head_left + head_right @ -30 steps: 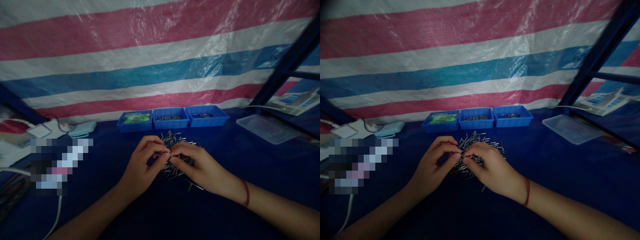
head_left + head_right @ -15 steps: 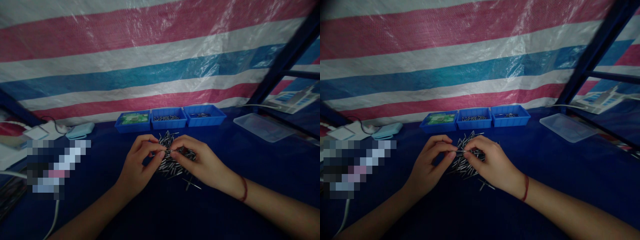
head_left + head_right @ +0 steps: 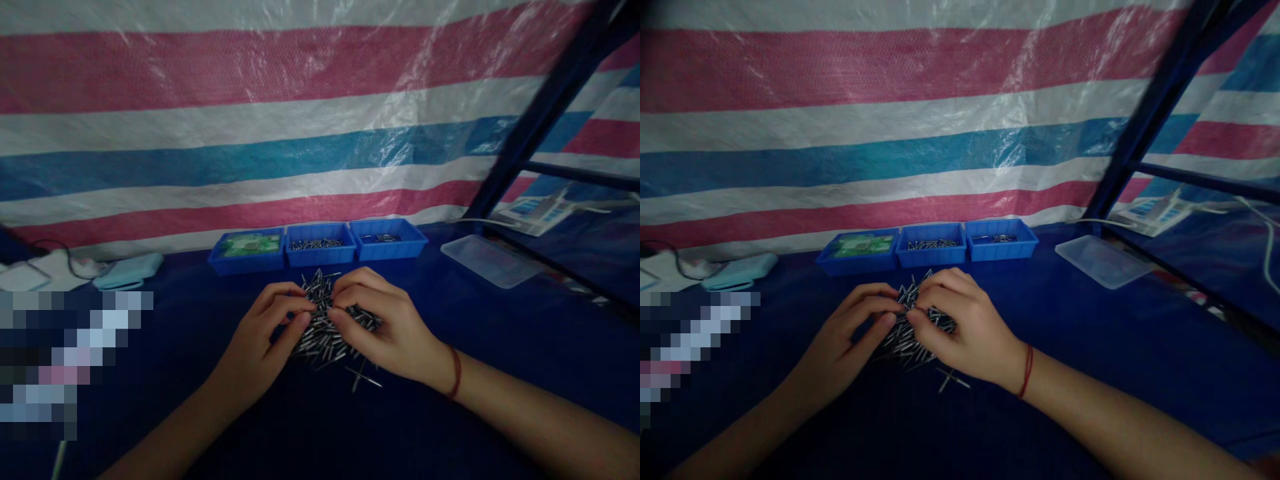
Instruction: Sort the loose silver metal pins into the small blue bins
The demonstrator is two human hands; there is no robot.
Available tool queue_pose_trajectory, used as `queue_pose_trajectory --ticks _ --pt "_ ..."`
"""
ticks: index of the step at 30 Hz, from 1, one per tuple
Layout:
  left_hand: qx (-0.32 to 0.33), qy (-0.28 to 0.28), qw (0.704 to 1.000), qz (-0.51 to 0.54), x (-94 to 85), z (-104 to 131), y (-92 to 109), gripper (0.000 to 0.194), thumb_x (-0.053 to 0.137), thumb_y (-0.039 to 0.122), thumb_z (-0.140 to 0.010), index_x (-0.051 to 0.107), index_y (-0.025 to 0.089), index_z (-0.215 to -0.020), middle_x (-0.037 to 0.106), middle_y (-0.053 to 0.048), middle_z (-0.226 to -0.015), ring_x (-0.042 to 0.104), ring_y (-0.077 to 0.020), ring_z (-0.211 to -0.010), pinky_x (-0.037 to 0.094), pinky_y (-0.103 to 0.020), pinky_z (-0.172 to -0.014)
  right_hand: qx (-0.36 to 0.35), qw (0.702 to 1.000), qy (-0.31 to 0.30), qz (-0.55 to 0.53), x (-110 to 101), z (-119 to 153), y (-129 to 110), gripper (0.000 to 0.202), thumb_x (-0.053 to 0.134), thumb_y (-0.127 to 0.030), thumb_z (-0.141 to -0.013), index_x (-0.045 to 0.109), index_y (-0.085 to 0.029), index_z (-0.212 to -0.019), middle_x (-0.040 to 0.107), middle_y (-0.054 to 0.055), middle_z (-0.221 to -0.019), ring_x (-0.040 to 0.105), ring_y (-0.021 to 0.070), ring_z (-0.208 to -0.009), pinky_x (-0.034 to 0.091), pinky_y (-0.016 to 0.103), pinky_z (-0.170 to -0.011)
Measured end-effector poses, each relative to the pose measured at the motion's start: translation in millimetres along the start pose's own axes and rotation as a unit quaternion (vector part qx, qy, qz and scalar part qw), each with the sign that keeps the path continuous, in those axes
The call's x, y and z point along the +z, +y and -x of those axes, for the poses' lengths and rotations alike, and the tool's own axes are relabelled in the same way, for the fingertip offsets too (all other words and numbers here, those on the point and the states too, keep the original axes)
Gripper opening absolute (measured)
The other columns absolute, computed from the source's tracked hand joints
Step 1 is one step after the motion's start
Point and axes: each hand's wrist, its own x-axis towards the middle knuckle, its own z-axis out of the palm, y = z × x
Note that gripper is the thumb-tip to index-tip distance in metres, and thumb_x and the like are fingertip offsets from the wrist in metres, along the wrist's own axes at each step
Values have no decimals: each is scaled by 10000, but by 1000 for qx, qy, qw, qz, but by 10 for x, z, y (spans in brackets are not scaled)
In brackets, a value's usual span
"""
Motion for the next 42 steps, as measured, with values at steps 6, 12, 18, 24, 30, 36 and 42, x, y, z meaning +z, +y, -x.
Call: queue_pose_trajectory --ticks 6,12,18,24,30,36,42 --pt "-49 12 999 18 -5 1 -51 288 484 249 -898 458 288 -1183 546 -12 -1059 569 -144 -895 494 -292 -751 45 957 217 185 -376 -152 546 99 559 -235 -829 619 -188 -765 631 48 -799 582 181 -796 451 350 -757" --pt "-60 -7 998 0 11 -8 -103 249 491 261 -887 509 281 -1135 553 -22 -1068 581 -143 -808 499 -264 -623 186 910 179 323 -568 -107 1223 245 528 -389 -814 685 -201 -811 658 87 -863 567 259 -892 403 459 -794" --pt "-72 -6 996 -57 -38 -41 -253 220 472 253 -891 560 256 -1093 573 -30 -1042 584 -172 -877 501 -306 -685 199 915 150 317 -532 -59 1207 213 516 -333 -801 682 -200 -810 674 92 -891 567 286 -944 365 503 -857" --pt "-98 -29 987 -123 -104 -64 -406 212 505 334 -875 638 220 -995 574 -40 -1024 569 -201 -956 445 -411 -882 128 953 92 260 -426 -128 847 144 525 -267 -805 652 -214 -762 689 51 -850 609 249 -874 386 450 -866" --pt "-110 -74 978 -161 -74 -82 -416 187 574 358 -835 683 207 -842 574 -41 -1030 561 -209 -944 431 -407 -884 71 968 62 232 -270 -110 564 138 535 -233 -820 655 -178 -782 672 76 -886 589 241 -915 390 423 -867" --pt "-85 -77 971 -210 -88 -60 -415 158 554 298 -856 673 195 -860 574 -43 -1049 555 -206 -946 441 -394 -876 63 976 32 205 -203 -80 456 147 537 -219 -829 663 -168 -774 659 82 -905 572 225 -918 392 403 -864" --pt "-49 -83 949 -302 -83 -45 -372 151 523 237 -880 663 181 -889 583 -50 -1065 566 -206 -920 473 -377 -820 61 985 -23 161 -79 -30 399 143 521 -199 -826 655 -178 -779 651 63 -892 570 206 -892 417 384 -845"
